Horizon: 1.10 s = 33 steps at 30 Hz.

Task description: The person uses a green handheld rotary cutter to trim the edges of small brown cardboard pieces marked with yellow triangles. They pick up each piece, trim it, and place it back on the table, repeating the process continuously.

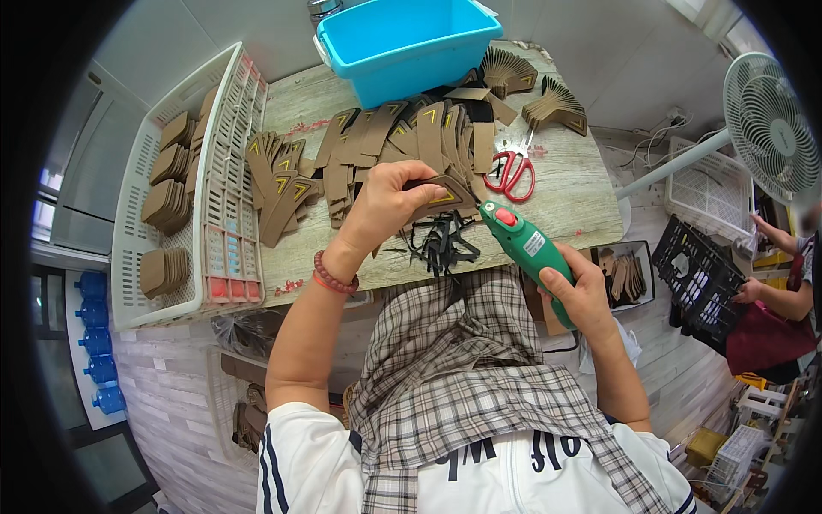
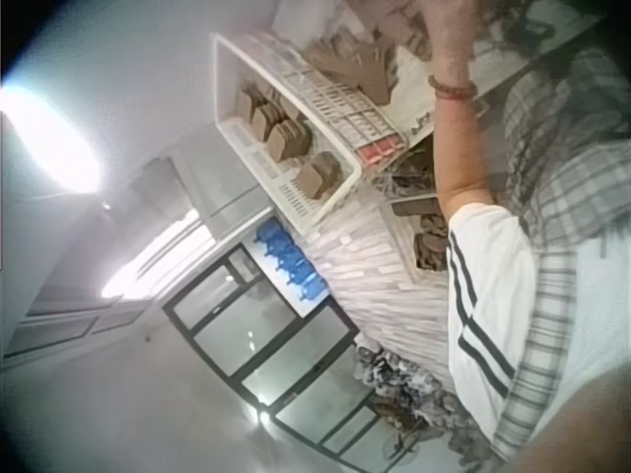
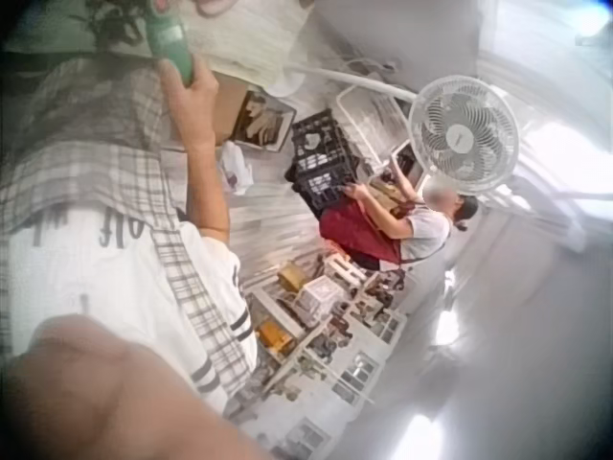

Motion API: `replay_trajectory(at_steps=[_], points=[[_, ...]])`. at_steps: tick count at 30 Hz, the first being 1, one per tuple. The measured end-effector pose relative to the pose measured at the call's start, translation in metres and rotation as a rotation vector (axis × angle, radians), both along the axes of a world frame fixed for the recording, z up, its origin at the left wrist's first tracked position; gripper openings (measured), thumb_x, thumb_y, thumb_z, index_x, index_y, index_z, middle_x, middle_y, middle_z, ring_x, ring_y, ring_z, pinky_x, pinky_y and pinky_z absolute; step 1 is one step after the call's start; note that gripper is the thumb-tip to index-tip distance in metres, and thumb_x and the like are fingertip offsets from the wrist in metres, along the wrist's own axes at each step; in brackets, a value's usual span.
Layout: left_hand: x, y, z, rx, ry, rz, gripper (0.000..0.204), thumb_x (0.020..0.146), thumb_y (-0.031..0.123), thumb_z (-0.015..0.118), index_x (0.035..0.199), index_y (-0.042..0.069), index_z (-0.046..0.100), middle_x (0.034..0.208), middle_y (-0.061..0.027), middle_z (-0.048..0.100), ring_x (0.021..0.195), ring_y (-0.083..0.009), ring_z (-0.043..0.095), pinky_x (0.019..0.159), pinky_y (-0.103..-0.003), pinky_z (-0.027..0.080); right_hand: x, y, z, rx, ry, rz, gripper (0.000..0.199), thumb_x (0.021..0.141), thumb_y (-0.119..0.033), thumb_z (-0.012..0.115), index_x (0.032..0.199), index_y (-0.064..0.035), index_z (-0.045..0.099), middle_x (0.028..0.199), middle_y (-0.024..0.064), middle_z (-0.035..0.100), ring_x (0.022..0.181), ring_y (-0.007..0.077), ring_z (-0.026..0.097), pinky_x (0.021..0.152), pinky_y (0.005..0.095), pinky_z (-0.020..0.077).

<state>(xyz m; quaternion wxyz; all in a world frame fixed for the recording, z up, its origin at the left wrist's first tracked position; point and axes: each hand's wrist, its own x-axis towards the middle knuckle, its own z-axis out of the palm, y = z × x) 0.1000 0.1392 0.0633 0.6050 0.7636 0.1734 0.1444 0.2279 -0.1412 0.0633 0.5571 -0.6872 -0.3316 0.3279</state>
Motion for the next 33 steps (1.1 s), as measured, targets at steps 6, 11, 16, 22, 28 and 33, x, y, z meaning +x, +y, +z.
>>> replay_trajectory(at_steps=[6,11,16,22,28,33], points=[[0.001,-0.004,0.015,-0.018,0.103,-0.06,0.01,0.084,0.008,0.068,0.087,-0.001,0.069,0.069,0.0056,0.057,0.062,-0.0017,0.046,0.053,-0.02,0.037,0.0,0.001,0.0,-0.015,-0.007,0.004,0.038,0.088,-0.021,0.068,0.117,0.002,0.059,0.077,0.0005,0.059,0.06,0.0049,0.053,0.054,0.0208,0.045],[0.004,-0.005,0.011,0.018,0.145,-0.121,0.01,0.082,0.008,0.069,0.085,-0.001,0.068,0.066,0.0047,0.057,0.06,-0.0018,0.045,0.052,-0.02,0.035,-0.001,0.007,0.004,-0.034,-0.012,0.014,0.039,0.088,-0.022,0.068,0.118,0.0006,0.059,0.077,0.0001,0.059,0.061,0.0049,0.053,0.055,0.0208,0.045],[-0.009,0.002,-0.002,0.026,0.099,-0.078,0.012,0.082,0.009,0.068,0.083,-0.002,0.068,0.067,0.003,0.058,0.061,-0.0037,0.049,0.054,-0.021,0.039,-0.006,0.022,-0.006,-0.022,0.012,0.017,0.038,0.089,-0.022,0.068,0.118,-0.0005,0.059,0.077,-0.0006,0.059,0.062,0.0048,0.053,0.057,0.0209,0.0446],[-0.075,0.112,0.002,-0.047,0.173,0.366,0.019,0.088,0.015,0.065,0.1,0.0,0.067,0.083,-0.0019,0.065,0.076,-0.0108,0.06,0.068,-0.024,0.049,0.001,0.013,-0.013,-0.002,0.105,-0.081,0.034,0.09,-0.019,0.064,0.116,0.0021,0.059,0.075,0.0007,0.058,0.06,0.0058,0.052,0.056,0.0214,0.044],[0.008,0.149,-0.076,0.9,0.186,0.608,0.029,0.083,0.031,0.066,0.092,0.005,0.071,0.095,-0.0134,0.063,0.097,-0.0311,0.056,0.086,-0.042,0.045,-0.003,0.017,-0.031,-0.078,0.052,-0.113,0.034,0.089,-0.021,0.066,0.114,0.0019,0.06,0.074,0.0013,0.059,0.059,0.0063,0.053,0.054,0.0219,0.0445],[0.109,0.14,-0.105,1.011,0.563,0.535,0.037,0.08,0.034,0.068,0.095,0.001,0.071,0.117,-0.0194,0.057,0.108,-0.0368,0.052,0.091,-0.046,0.042,-0.004,0.017,-0.035,-0.102,0.032,-0.134,0.034,0.088,-0.021,0.067,0.114,0.0012,0.061,0.074,0.0014,0.061,0.059,0.006,0.054,0.055,0.022,0.0458]])
